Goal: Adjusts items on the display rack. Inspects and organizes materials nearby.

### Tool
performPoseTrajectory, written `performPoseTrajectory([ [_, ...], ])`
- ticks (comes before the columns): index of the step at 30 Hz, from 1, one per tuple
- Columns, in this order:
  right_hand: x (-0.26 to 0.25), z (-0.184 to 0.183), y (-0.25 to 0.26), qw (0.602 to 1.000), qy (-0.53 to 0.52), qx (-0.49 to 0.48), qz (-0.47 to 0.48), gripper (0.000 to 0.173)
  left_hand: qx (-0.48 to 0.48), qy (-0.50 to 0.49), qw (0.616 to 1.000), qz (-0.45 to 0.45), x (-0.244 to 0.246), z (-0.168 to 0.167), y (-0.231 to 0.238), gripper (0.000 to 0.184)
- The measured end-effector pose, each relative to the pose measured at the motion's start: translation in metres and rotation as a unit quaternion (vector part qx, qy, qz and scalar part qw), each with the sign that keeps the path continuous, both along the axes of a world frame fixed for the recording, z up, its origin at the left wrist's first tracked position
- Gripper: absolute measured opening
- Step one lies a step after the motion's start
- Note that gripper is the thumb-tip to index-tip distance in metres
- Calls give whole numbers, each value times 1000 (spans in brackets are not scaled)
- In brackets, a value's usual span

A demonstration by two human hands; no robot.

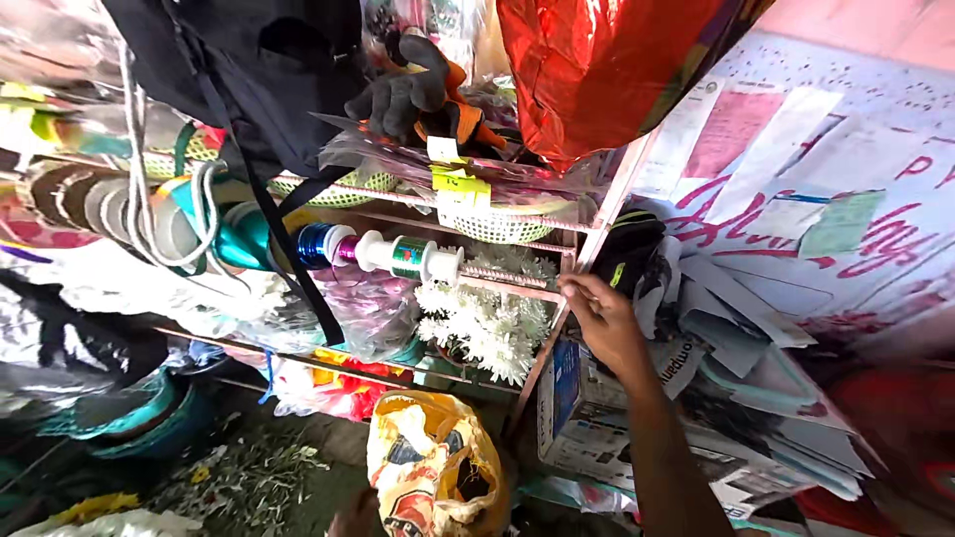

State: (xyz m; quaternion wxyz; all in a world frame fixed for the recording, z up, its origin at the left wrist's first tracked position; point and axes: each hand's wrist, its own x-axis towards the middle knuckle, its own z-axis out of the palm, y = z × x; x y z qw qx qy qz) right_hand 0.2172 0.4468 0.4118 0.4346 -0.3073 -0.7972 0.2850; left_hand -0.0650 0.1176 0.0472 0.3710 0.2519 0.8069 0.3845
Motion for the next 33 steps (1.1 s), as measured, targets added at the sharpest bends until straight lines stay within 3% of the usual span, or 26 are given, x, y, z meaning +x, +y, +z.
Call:
performPoseTrajectory([
  [5,-51,21,27,977,-36,-150,144,38,156,112,980,-58,-2,94,75,32],
  [8,-56,22,37,952,4,-226,207,34,180,105,976,-70,12,116,81,30],
  [12,-53,25,40,955,-13,-221,198,26,191,52,976,-86,27,110,77,29],
  [15,-54,29,39,952,-14,-238,192,24,197,48,973,-110,31,125,87,28],
  [24,-57,32,30,952,4,-273,140,26,326,109,918,-196,44,235,152,27],
  [29,-54,28,25,956,-7,-265,127,28,379,180,887,-194,53,297,188,29],
  [31,-54,27,22,958,-10,-260,120,28,378,130,898,-181,57,311,203,28],
  [33,-54,26,20,962,-11,-246,115,28,381,-1,910,-165,63,322,219,26],
])
